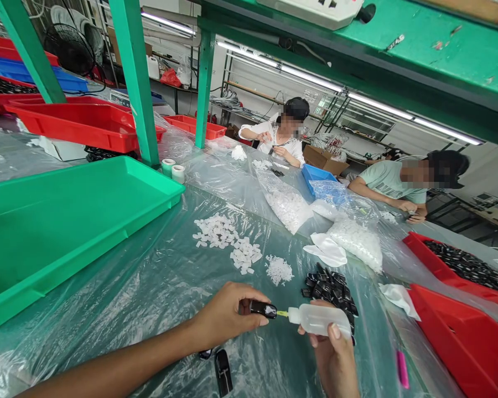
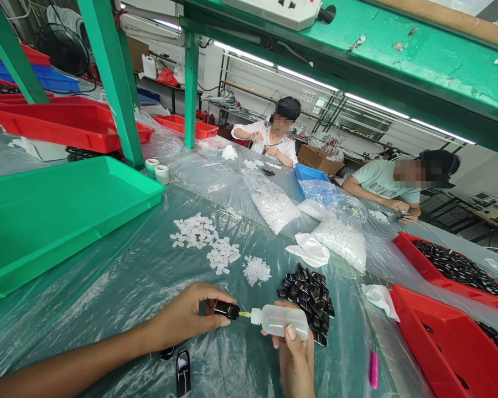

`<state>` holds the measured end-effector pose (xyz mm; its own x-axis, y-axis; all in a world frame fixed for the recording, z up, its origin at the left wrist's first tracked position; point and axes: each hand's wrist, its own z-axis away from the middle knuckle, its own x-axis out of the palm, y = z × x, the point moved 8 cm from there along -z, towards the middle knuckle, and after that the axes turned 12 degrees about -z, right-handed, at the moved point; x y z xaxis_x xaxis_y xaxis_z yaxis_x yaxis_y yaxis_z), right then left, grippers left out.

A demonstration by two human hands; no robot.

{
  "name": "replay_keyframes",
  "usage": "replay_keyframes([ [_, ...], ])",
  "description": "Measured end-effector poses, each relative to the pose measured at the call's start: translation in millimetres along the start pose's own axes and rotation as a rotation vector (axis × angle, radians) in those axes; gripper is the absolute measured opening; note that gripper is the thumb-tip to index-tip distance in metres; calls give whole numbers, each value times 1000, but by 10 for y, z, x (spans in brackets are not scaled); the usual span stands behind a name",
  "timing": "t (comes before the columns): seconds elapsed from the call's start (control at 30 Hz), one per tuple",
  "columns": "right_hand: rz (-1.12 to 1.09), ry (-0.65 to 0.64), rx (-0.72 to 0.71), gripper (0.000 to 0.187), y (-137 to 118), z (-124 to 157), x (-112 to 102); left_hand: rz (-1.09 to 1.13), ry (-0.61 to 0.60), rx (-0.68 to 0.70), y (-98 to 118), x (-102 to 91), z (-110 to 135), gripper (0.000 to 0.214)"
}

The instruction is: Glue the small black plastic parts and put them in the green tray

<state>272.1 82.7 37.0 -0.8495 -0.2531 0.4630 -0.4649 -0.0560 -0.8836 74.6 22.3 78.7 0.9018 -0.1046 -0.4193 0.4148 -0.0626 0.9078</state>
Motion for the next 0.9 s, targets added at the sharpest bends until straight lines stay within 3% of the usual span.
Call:
replay_keyframes([
  [0.53,5,-29,-1,29,-3,4,7,14,7,-5,16,-10,3,22],
  [0.9,-55,-35,-7,32,18,-3,13,160,4,15,13,7,2,20],
])
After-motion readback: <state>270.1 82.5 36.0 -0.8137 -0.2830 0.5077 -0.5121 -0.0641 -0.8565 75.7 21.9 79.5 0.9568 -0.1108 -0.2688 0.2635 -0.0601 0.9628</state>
